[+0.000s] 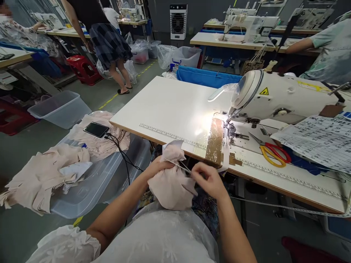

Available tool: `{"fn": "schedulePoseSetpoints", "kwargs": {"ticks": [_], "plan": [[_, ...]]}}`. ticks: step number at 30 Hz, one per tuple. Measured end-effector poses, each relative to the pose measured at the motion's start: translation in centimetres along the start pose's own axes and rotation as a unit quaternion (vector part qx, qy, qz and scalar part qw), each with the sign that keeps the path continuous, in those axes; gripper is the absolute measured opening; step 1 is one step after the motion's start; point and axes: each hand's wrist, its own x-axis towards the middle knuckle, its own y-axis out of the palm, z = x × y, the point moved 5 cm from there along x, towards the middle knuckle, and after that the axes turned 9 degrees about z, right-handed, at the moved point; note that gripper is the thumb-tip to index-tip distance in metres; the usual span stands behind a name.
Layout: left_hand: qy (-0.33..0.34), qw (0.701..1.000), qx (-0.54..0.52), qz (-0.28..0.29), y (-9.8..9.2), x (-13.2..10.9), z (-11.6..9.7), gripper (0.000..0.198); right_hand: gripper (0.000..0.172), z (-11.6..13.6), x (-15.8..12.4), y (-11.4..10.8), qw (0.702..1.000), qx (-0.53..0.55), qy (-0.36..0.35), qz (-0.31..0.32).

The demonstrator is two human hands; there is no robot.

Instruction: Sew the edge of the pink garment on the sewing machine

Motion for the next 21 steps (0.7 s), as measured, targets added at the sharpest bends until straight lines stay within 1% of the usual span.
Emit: {"fn": "schedulePoseSetpoints", "kwargs": {"ticks": [1,2,3,4,6,8,9,11,12,14,16,17,19,21], "plan": [[-0.006,1.0,0.007,-0.002,0.2,0.2,0.2,0.02,0.031,1.0,-0.2,0.6,0.998,-0.028,-0.027,0.051],[0.0,1.0,0.028,0.0,0.4,0.4,0.4,0.019,0.028,1.9,-0.4,0.9,0.995,-0.052,-0.048,0.075],[0.016,0.998,0.059,0.003,0.8,0.5,0.4,0.019,0.023,2.5,-0.5,1.0,0.993,-0.068,-0.058,0.072],[0.039,0.995,0.095,0.01,1.2,0.7,0.3,0.021,0.017,2.9,-0.4,0.7,0.995,-0.069,-0.055,0.046],[0.087,0.982,0.165,0.029,2.1,0.6,0.0,0.031,0.01,2.7,-0.1,-0.2,0.998,-0.027,-0.029,-0.041],[0.119,0.97,0.208,0.045,2.6,0.2,-0.4,0.044,0.013,1.5,0.2,-1.3,0.99,0.049,-0.009,-0.134],[0.127,0.967,0.214,0.055,2.7,0.0,-0.7,0.046,0.017,0.6,0.3,-1.7,0.981,0.086,-0.004,-0.174],[0.127,0.97,0.194,0.068,2.5,-0.7,-1.3,0.042,0.025,-1.2,0.2,-2.6,0.96,0.132,0.017,-0.248],[0.12,0.975,0.174,0.069,2.2,-1.1,-1.5,0.037,0.03,-2.0,-0.1,-3.0,0.952,0.141,0.035,-0.27],[0.085,0.987,0.126,0.044,1.3,-1.8,-1.7,0.034,0.039,-3.5,-1.1,-4.0,0.945,0.131,0.078,-0.289],[0.037,0.996,0.076,-0.023,-0.3,-2.3,-1.3,0.043,0.046,-4.3,-2.7,-5.7,0.944,0.1,0.115,-0.292],[0.016,0.997,0.065,-0.048,-1.0,-2.3,-1.0,0.046,0.047,-4.6,-3.6,-7.0,0.942,0.079,0.127,-0.301],[-0.009,0.994,0.082,-0.074,-2.2,-1.8,-0.4,0.051,0.049,-4.6,-6.1,-10.2,0.927,0.036,0.139,-0.346],[-0.026,0.991,0.114,-0.066,-2.6,-1.0,0.3,0.057,0.049,-4.5,-8.8,-14.0,0.903,-0.004,0.149,-0.404]]}}
